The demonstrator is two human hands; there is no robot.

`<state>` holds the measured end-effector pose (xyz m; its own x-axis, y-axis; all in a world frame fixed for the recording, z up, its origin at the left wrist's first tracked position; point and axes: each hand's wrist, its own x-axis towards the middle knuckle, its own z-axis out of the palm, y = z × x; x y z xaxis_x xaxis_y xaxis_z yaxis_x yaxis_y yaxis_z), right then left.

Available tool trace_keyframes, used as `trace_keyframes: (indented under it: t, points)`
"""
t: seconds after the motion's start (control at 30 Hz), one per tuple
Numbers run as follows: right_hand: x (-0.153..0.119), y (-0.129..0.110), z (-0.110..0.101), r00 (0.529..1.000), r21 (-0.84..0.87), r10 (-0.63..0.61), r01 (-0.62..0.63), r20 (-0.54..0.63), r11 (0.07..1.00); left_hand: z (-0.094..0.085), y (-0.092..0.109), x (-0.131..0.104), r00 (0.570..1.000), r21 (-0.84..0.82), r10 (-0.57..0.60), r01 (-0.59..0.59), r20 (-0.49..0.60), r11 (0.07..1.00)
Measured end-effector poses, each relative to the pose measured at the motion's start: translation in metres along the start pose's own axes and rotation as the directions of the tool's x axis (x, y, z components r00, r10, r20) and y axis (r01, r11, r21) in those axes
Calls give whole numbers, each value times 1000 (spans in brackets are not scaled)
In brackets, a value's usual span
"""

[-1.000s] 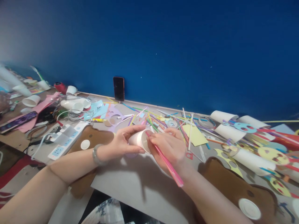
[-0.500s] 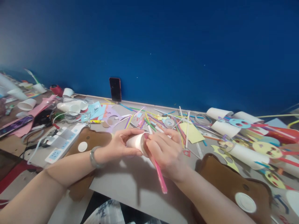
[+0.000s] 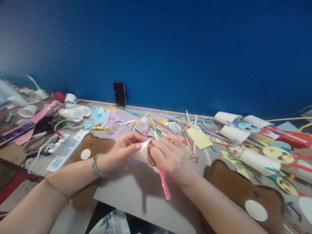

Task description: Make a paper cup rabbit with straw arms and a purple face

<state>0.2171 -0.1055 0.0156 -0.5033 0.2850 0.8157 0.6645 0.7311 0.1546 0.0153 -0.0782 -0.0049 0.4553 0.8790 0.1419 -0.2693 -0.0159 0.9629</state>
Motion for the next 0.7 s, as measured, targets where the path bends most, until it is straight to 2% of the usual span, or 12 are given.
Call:
trace_keyframes:
  t: [0.1,0.2,0.3,0.4,0.47,0.53,0.63,0.7]
  points:
    - [1,1,1,998,81,38,-34,-46,996,0,3,4,990,-153,-138,131,-37,980]
    - [3,3,1,990,255,138,-125,-35,959,-1,3,8,968,-258,-250,236,-23,937]
    - [3,5,2,969,416,241,-243,58,876,-3,2,11,950,-333,-312,298,14,895]
    - [-1,7,5,948,491,282,-318,148,811,-7,1,15,945,-366,-324,316,42,875]
    - [-5,9,8,917,540,324,-399,233,741,-10,0,17,944,-363,-325,321,53,875]
    - [-8,11,10,828,556,421,-560,370,614,-12,0,19,949,-341,-311,311,56,887]
    - [-8,16,11,610,507,567,-787,553,352,-13,-2,21,965,-293,-259,258,36,921]
    - [-6,20,12,500,499,600,-846,624,187,-14,-3,23,976,-257,-216,207,-8,944]
